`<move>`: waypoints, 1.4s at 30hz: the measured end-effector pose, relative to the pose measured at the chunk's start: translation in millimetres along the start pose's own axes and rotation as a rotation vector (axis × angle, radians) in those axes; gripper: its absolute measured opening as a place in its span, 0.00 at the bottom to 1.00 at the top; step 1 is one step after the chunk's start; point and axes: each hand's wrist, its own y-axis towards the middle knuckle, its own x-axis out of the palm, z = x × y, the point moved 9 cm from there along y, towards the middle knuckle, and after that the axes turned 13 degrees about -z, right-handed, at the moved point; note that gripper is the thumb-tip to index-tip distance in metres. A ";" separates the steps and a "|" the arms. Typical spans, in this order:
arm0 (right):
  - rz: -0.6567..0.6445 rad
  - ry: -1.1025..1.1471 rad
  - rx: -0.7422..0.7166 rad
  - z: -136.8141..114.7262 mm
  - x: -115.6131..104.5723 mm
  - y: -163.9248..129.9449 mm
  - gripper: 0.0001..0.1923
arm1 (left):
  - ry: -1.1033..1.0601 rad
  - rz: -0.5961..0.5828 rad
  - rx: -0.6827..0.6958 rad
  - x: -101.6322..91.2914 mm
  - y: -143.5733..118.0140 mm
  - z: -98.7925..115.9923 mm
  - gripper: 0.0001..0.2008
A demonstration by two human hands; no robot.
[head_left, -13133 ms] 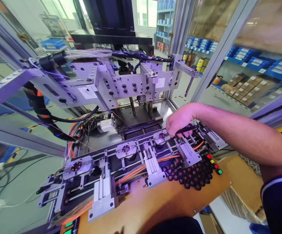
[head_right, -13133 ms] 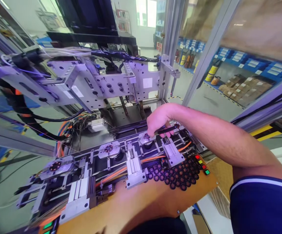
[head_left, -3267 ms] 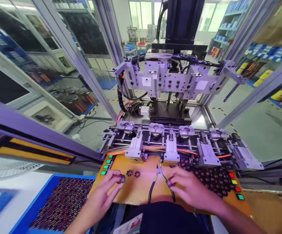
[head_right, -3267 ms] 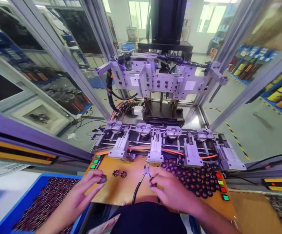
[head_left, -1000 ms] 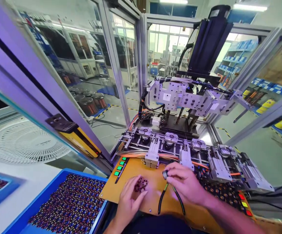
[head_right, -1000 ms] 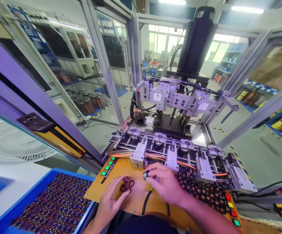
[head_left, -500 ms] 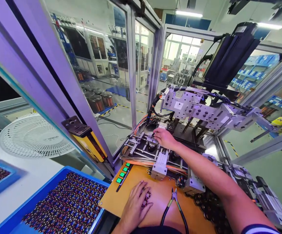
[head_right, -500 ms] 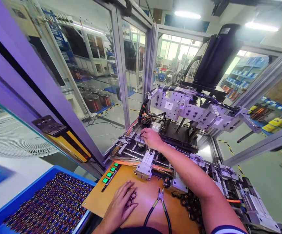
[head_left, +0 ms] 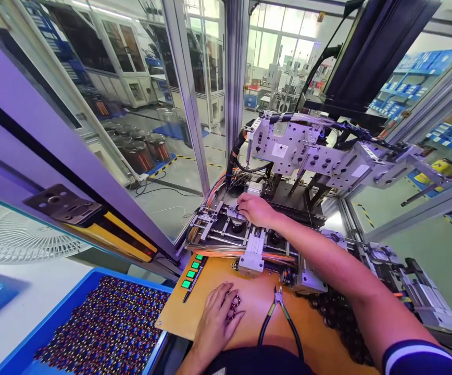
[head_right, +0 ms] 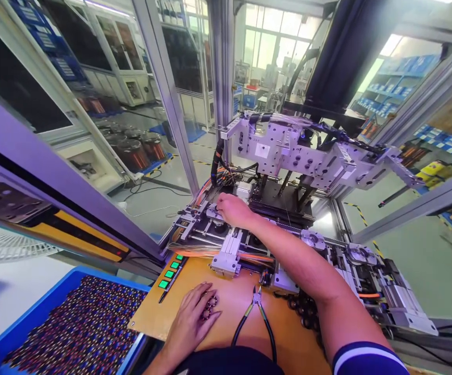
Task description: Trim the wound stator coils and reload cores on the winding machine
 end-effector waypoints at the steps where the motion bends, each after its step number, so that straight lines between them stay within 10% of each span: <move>1: -0.011 -0.010 0.015 -1.0 -0.2 0.4 0.10 | 0.002 -0.002 0.000 0.0 0.1 0.2 0.20; 14: -0.112 -0.098 0.107 -4.4 3.3 8.4 0.11 | 0.010 -0.003 0.010 -1.5 0.8 1.8 0.20; 28: 0.094 -0.064 -0.027 -16.4 -1.0 -29.5 0.18 | -0.021 0.017 -0.004 -3.7 0.2 0.1 0.20; 36: 0.575 0.008 -0.049 -63.1 -40.8 -188.1 0.24 | 0.015 0.014 0.022 -7.4 0.4 4.1 0.30; 42: 0.785 0.011 0.287 -63.3 9.6 -334.9 0.27 | -0.015 -0.023 0.077 -3.9 3.8 7.8 0.37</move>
